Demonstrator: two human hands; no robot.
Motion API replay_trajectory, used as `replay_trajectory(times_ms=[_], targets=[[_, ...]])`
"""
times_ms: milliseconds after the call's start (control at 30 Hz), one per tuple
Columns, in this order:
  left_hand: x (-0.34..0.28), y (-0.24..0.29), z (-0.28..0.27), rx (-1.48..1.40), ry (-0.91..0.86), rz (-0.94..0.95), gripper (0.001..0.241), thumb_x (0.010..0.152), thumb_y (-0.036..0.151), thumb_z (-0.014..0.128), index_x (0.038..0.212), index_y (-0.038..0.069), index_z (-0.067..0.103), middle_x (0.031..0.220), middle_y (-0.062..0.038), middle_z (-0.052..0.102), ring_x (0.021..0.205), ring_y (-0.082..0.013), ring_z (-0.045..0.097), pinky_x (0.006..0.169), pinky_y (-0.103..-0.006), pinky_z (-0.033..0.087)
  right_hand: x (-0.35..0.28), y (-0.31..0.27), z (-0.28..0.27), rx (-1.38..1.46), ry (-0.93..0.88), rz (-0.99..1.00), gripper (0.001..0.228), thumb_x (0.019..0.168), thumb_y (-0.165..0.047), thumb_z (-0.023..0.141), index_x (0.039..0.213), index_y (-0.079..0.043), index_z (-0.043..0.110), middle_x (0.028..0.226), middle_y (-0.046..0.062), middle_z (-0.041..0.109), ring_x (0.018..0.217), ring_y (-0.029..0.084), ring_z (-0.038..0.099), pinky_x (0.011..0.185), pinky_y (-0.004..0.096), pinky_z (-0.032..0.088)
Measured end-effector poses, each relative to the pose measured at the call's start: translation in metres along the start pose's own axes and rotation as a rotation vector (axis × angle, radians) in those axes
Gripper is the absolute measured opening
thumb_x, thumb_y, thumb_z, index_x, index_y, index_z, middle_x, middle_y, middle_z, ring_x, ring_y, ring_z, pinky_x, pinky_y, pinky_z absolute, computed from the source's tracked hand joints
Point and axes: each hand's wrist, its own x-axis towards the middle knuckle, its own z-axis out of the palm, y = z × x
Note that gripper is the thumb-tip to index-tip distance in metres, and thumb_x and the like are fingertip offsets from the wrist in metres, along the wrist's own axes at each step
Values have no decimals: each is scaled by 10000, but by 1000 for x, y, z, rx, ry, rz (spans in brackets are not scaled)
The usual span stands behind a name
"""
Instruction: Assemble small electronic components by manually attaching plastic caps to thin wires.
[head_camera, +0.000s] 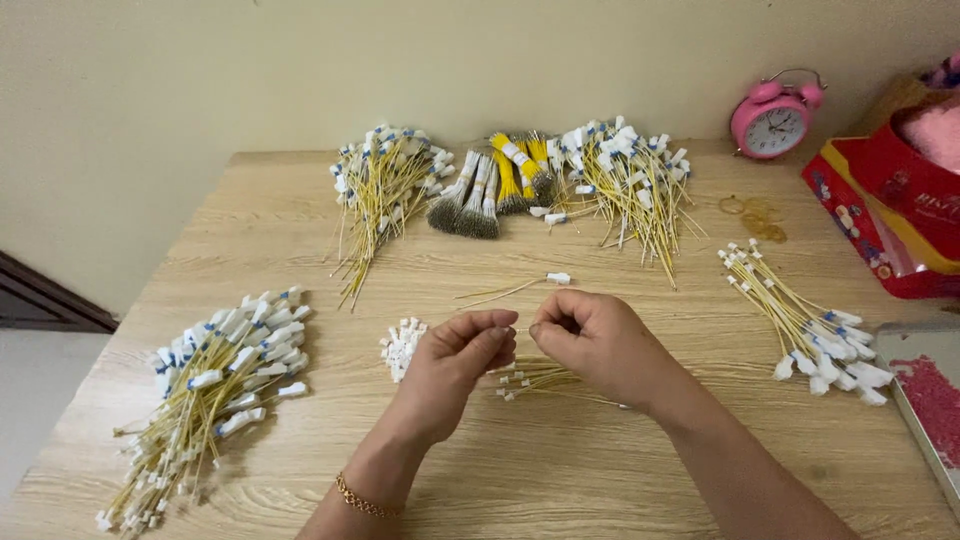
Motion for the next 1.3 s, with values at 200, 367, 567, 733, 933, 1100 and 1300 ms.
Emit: replay_trajectory(times_ms=[200, 367, 567, 733, 933, 1100, 1300], targets=[[-3, -2, 0, -93, -44, -1, 269, 984, 10, 591, 1249, -25, 621, 941, -108, 679, 896, -201, 718, 871, -366, 620, 3, 1, 6, -37, -12, 56, 110, 844, -120, 744, 792, -23, 746, 617, 55, 622, 629, 147, 534, 583, 288, 454], [2, -20, -7, -128, -42, 15, 184, 985, 4, 603, 1160, -33, 644, 948, -126, 714, 900, -225, 751, 858, -358, 627, 0, -2, 5, -34, -11, 69, 101, 840, -106, 730, 797, -16, 734, 624, 53, 597, 640, 157, 528, 584, 292, 443], [2, -21, -4, -164, -47, 18, 166, 976, -10, 614, 1121, -64, 671, 919, -140, 707, 879, -239, 760, 861, -382, 639, -2, -9, 6, -38, -10, 95, 109, 837, -115, 732, 787, -19, 738, 621, 55, 614, 643, 150, 534, 591, 288, 462], [2, -22, -5, -167, -52, 7, 164, 977, -4, 615, 1114, -67, 679, 915, -143, 711, 870, -230, 757, 864, -377, 641, -2, -9, 6, -37, -20, 89, 119, 838, -113, 730, 774, -14, 739, 611, 62, 618, 630, 150, 532, 587, 289, 462], [1, -21, -4, -171, -62, -6, 171, 979, 9, 618, 1119, -65, 682, 909, -147, 709, 870, -226, 751, 862, -373, 638, -4, -15, 6, -58, -17, 131, 123, 836, -131, 720, 793, -17, 734, 643, 55, 624, 663, 152, 542, 612, 294, 473], [0, -21, -4, -192, -64, -9, 165, 976, 6, 618, 1113, -65, 678, 919, -140, 709, 892, -235, 751, 867, -379, 635, -10, -28, 5, -169, -11, 97, 120, 834, -133, 720, 778, -27, 732, 615, 76, 640, 641, 158, 560, 596, 305, 489], [-2, -20, -2, -235, -73, -33, 158, 981, 16, 614, 1113, -50, 673, 951, -141, 726, 878, -215, 740, 836, -340, 621, -10, -28, 8, -186, 6, 112, 140, 834, -172, 729, 779, -43, 718, 625, 82, 636, 649, 166, 574, 601, 309, 505]])
